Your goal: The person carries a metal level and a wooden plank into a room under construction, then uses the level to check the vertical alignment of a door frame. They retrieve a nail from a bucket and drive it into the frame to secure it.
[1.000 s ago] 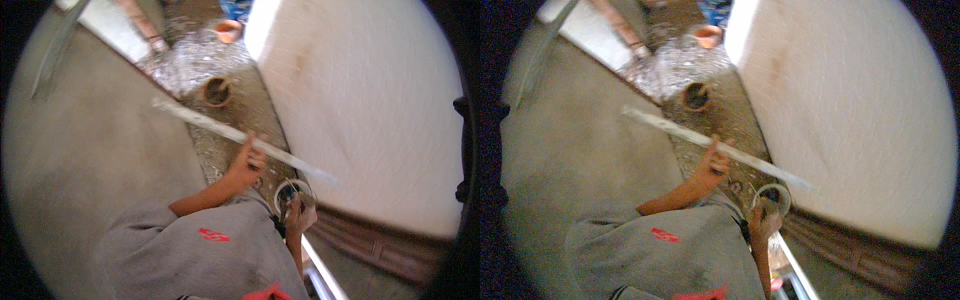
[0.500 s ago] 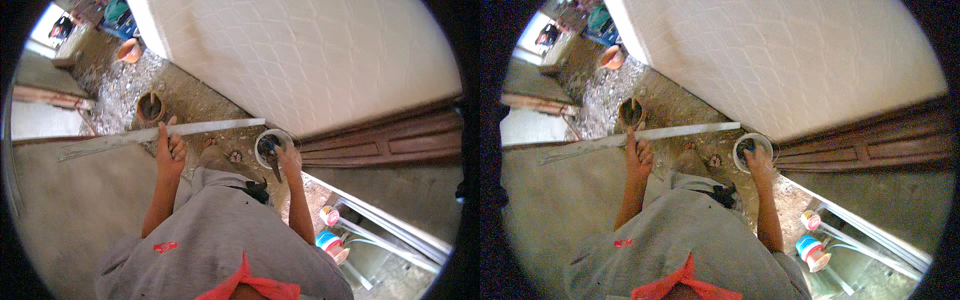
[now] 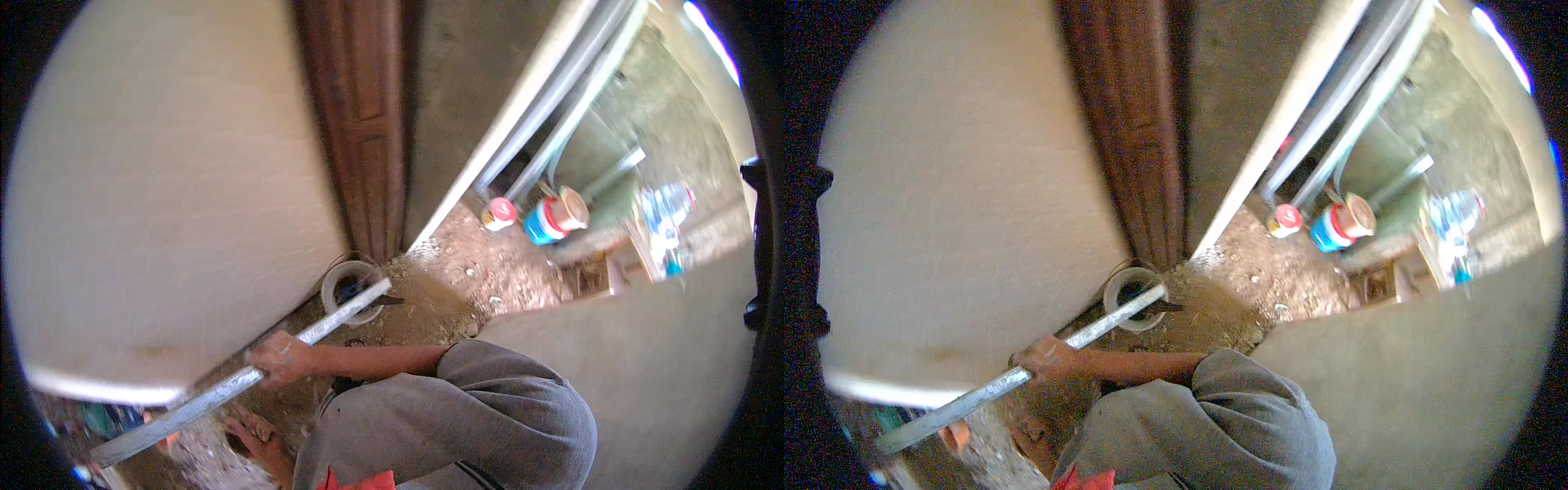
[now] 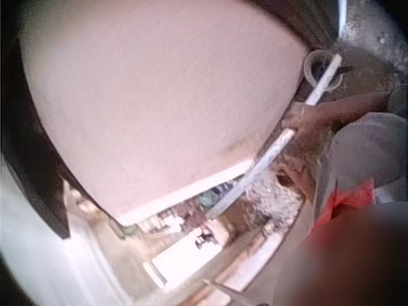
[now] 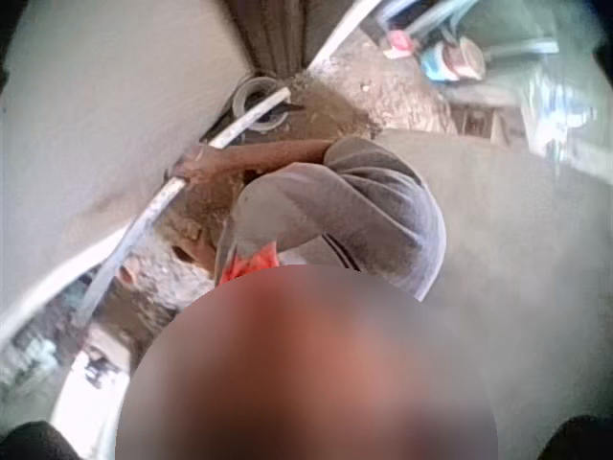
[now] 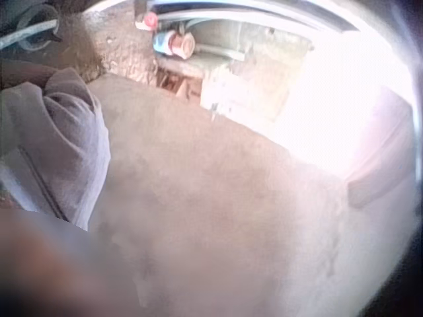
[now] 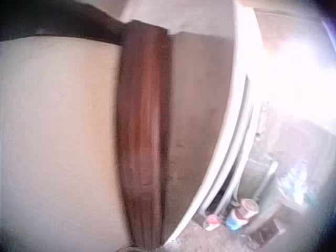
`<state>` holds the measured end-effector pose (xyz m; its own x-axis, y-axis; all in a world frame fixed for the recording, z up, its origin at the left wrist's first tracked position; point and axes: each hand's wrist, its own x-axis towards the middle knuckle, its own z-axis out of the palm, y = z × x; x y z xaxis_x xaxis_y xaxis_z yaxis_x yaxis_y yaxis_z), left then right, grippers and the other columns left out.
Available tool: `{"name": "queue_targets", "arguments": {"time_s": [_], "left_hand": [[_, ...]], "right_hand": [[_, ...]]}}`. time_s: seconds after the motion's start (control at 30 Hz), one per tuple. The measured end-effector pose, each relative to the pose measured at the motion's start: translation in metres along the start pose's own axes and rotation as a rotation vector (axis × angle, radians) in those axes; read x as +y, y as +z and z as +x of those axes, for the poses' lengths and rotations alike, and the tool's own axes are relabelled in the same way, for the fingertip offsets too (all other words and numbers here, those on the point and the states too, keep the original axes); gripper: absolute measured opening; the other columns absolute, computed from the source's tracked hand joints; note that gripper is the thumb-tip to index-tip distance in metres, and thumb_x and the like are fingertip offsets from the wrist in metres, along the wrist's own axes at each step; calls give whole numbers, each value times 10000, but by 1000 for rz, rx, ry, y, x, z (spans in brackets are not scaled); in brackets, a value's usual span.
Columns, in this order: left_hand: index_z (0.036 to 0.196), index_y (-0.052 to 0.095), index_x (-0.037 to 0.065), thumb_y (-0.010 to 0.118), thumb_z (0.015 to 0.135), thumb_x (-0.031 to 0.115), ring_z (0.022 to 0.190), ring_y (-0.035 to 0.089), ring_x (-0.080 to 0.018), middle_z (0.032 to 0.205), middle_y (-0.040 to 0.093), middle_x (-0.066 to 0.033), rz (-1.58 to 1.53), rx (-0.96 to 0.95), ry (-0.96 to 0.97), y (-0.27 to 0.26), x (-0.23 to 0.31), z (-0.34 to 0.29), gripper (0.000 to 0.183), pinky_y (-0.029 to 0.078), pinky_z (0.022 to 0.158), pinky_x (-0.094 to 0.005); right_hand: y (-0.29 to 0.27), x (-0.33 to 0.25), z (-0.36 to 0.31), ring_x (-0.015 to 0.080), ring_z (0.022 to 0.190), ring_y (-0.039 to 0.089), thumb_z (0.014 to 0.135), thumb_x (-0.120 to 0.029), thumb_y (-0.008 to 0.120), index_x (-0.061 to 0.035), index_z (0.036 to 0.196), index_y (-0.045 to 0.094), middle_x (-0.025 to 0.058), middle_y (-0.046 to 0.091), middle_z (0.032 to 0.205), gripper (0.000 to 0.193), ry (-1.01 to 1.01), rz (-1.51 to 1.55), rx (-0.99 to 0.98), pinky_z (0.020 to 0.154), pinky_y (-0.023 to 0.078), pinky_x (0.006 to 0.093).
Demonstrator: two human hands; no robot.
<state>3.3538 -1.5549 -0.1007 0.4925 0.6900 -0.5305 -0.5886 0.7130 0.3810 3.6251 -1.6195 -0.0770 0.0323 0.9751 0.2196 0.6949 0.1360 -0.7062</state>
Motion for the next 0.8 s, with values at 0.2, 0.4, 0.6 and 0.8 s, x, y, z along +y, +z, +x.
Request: {"name": "queue_targets", "arguments": {"time_s": [0.2,0.4,0.6,0.8], "left_hand": [[1326,525,4,597,938,224,899,560,-206,1015,560,-102,1157,-351,303,5,-35,70,452,489,794,-324],[1324,492,-68,610,897,197,1151,543,-278,1288,550,-184,1103,-515,248,69,-78,86,516,427,1015,-380],[1340,475,-51,623,895,183,1168,539,-261,1291,544,-169,934,-272,179,67,-70,90,524,422,1030,-375],[1357,456,-34,636,893,165,1186,534,-248,1298,537,-153,1161,-188,407,76,-55,35,536,417,1044,-370]], "right_hand": [[-32,-6,-27,356,835,670,728,-456,745,-54,1123,579,135,652,887,588,-68,-84,146,706,515,479],[-44,-2,-37,384,837,658,720,-324,783,-48,1044,506,156,629,832,507,40,18,273,696,515,467],[-24,-13,-16,383,914,648,748,-325,759,-3,1114,484,194,616,943,560,171,62,219,735,523,472],[29,-10,0,387,936,641,829,-320,653,10,1173,489,228,585,1078,504,-2,7,383,712,528,487]]}}
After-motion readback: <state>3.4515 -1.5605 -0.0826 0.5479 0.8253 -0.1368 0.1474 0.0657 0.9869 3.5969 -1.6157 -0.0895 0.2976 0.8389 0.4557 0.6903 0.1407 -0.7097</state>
